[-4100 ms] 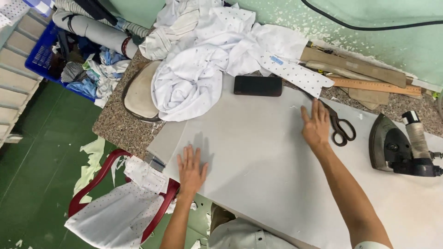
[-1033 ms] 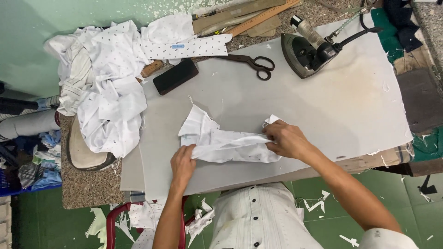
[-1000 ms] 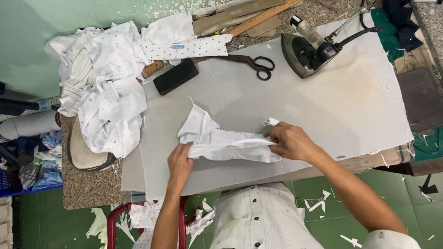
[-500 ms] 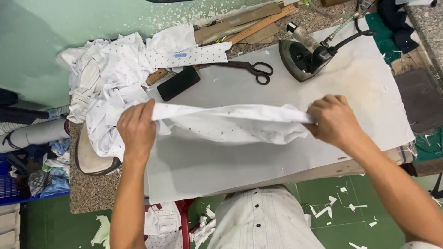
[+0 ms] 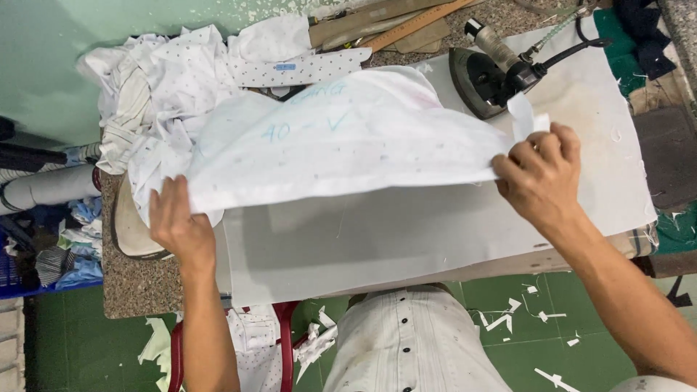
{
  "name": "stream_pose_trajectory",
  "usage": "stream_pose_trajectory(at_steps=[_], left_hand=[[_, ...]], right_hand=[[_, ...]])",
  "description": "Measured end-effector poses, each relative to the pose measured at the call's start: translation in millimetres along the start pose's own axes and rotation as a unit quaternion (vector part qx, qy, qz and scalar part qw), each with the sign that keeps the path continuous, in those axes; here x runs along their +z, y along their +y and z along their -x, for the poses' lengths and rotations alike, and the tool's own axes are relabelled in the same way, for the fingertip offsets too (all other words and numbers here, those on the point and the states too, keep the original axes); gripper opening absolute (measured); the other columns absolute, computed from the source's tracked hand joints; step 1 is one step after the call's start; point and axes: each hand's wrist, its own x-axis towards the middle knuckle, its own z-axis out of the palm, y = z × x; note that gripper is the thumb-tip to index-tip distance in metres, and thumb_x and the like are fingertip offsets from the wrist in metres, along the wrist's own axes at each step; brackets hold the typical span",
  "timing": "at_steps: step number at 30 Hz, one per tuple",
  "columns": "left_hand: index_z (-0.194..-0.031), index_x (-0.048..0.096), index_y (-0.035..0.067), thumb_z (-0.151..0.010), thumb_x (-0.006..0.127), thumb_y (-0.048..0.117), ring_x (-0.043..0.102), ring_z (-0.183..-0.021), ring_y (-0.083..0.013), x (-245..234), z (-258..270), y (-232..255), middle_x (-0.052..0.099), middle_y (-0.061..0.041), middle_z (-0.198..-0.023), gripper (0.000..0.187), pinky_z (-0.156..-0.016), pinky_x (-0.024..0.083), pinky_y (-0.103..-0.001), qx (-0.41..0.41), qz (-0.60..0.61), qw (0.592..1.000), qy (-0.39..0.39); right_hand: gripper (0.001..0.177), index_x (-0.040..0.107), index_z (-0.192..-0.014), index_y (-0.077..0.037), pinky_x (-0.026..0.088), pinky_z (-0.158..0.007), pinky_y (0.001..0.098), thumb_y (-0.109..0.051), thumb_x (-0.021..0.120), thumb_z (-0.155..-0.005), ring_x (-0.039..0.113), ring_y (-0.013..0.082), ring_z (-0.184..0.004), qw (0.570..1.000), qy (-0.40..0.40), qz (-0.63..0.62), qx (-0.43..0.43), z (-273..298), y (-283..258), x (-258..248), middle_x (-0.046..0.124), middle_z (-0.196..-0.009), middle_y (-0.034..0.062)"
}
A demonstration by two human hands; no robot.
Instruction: The person cuts a piece of white patterned fabric using shears, then irons it with a steam iron. They repeatedly smooth the fabric, iron it, and trim the edges with scissors while working at a table.
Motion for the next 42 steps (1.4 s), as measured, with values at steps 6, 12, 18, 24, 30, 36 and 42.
stream_pose_trajectory(at_steps=[6, 12, 18, 24, 30, 36, 42], left_hand=[[-0.13, 0.067, 0.004, -0.074, 0.068, -0.031, 0.055, -0.139, -0.0405, -3.5, 138.1, 17.3, 0.062, -0.019, -0.144, 0.066, -0.13, 0.029, -0.052, -0.098, 0.058, 0.963, -0.243], [-0.131, 0.065, 0.003, -0.071, 0.062, -0.03, 0.053, -0.139, -0.0377, -10.8, 257.6, 24.4, 0.062, -0.016, -0.141, 0.068, -0.126, 0.029, -0.058, -0.045, 0.066, 0.938, -0.338], [-0.147, 0.049, 0.01, -0.066, 0.059, -0.029, 0.037, -0.15, -0.0348, -65.8, 296.1, 30.0, 0.047, -0.009, -0.155, 0.091, -0.129, 0.018, -0.057, -0.036, 0.107, 0.895, -0.43], [-0.156, 0.037, 0.008, -0.093, 0.063, 0.02, 0.026, -0.155, -0.0359, -63.1, 221.1, 49.7, 0.033, -0.018, -0.163, 0.069, -0.127, 0.014, -0.058, -0.121, 0.2, 0.893, -0.384], [-0.157, 0.036, 0.003, -0.102, 0.058, 0.036, 0.024, -0.151, -0.043, 40.2, 209.1, 111.8, 0.029, -0.028, -0.162, 0.068, -0.122, 0.01, -0.061, -0.157, 0.133, 0.915, -0.348], [-0.158, 0.037, 0.012, -0.104, 0.048, 0.047, 0.021, -0.155, -0.0328, 65.7, 230.2, 119.8, 0.027, -0.016, -0.167, 0.065, -0.124, 0.006, -0.055, -0.157, 0.072, 0.917, -0.36], [-0.162, 0.022, 0.008, -0.105, 0.036, 0.05, 0.015, -0.155, -0.0426, 66.2, 224.2, 140.9, 0.016, -0.024, -0.167, 0.072, -0.123, 0.009, -0.063, -0.161, 0.032, 0.906, -0.391]], right_hand=[[0.03, 0.073, -0.121, -0.012, 0.042, -0.111, 0.0506, 0.0, 0.071, -0.093, 0.06, 0.0284, -0.126, 0.988, -0.081, -0.133, -0.02, 87.3, -47.7, 36.1, 0.07, -0.132, 0.0069], [0.078, 0.052, -0.148, -0.019, 0.03, -0.127, 0.0529, -0.004, 0.072, -0.074, 0.038, 0.0273, -0.153, 0.945, -0.277, -0.172, -0.031, 217.9, -88.6, 55.0, 0.046, -0.16, 0.0008], [0.075, 0.064, -0.125, -0.023, 0.036, -0.117, 0.055, 0.002, 0.078, -0.056, 0.038, 0.0303, -0.147, 0.865, -0.425, -0.252, -0.09, 291.7, -101.3, 27.5, 0.045, -0.156, 0.0022], [0.042, 0.063, -0.133, -0.009, 0.048, -0.109, 0.0464, -0.024, 0.064, -0.094, 0.055, 0.0318, -0.139, 0.915, -0.251, -0.308, 0.066, 188.5, -107.4, 16.0, 0.06, -0.146, 0.0134], [0.058, 0.057, -0.143, -0.01, 0.042, -0.114, 0.0471, -0.036, 0.068, -0.092, 0.051, 0.0321, -0.14, 0.954, -0.126, -0.263, 0.065, 127.6, -159.0, 74.6, 0.053, -0.154, 0.0158], [0.049, 0.073, -0.125, -0.002, 0.051, -0.102, 0.0458, -0.032, 0.078, -0.087, 0.067, 0.0391, -0.12, 0.978, -0.133, -0.062, 0.147, 139.1, -65.7, 160.6, 0.071, -0.127, 0.0232], [0.094, 0.043, -0.154, 0.027, 0.015, -0.114, 0.0711, -0.038, 0.074, -0.095, 0.026, 0.0589, -0.145, 0.969, -0.159, -0.144, 0.125, -5.7, 33.4, 156.6, 0.038, -0.157, 0.0478]])
